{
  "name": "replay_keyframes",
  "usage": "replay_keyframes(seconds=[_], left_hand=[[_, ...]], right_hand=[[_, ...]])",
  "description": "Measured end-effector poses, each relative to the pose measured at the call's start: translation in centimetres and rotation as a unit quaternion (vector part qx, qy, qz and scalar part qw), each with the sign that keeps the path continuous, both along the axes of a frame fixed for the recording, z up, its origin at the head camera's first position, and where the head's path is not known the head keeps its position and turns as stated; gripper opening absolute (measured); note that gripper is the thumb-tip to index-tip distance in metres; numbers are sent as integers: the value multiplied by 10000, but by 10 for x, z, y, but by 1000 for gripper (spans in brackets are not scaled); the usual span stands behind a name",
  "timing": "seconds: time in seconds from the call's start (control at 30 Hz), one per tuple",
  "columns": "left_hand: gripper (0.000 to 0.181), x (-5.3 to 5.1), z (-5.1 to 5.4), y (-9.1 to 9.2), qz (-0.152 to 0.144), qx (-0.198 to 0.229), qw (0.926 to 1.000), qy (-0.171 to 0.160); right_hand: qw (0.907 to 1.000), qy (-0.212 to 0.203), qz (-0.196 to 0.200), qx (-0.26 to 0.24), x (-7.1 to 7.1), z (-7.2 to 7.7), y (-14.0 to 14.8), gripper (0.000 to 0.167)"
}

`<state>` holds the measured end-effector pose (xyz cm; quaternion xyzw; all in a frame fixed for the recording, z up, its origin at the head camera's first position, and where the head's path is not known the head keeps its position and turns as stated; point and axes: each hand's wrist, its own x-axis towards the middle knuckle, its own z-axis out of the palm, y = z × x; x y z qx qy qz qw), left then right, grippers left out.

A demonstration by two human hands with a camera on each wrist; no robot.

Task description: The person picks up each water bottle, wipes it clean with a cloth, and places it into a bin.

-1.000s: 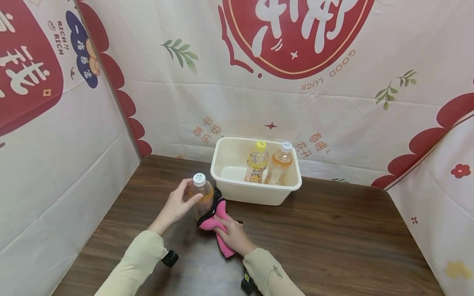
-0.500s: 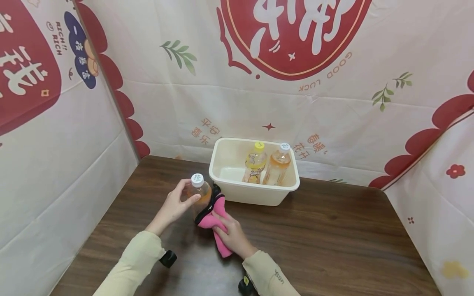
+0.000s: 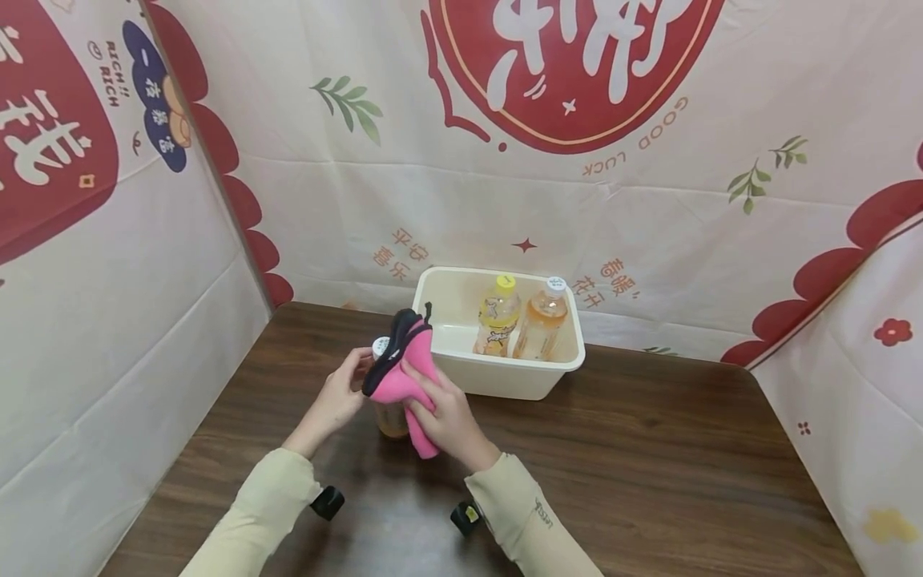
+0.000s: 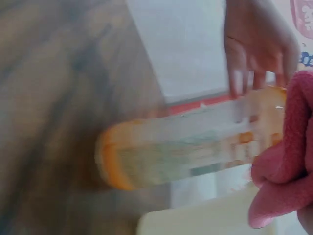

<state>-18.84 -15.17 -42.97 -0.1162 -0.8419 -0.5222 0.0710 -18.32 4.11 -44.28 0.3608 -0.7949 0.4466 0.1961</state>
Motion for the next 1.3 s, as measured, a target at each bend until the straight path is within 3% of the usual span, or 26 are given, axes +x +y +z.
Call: replay_keyframes(seconds=[0.1, 0.2, 0.47, 0.7, 0.8, 0.9, 1.07, 1.3], left_hand=[[47, 0, 0, -2, 35, -17, 10000, -50], [47, 0, 0, -2, 43, -80, 10000, -26], [42, 0, -4, 1, 77, -171, 9998, -39], [48, 1, 2, 1, 73, -268, 9986, -444], [51, 1, 1, 1, 36, -279, 9980, -574], [51, 0, 1, 1, -6, -304, 9978, -585], [50, 1, 0, 0, 6, -319, 9982, -511], [50, 1, 0, 1, 2, -269, 9982, -530]], right_hand=[[9999, -36, 42, 129, -3, 7, -3, 47], [9999, -44, 49, 132, -3, 4, -4, 46], [9998, -132, -106, -57, -1, -30, 3, 43], [9997, -70, -169, -163, 2, -60, 6, 39], [9996, -216, -166, 11, 3, -71, 8, 37], [9973, -676, -113, 250, 4, -79, 11, 37], [9852, -1410, -40, 976, 6, -89, 16, 38], [9767, -1493, 6, 1541, 5, -95, 20, 37]])
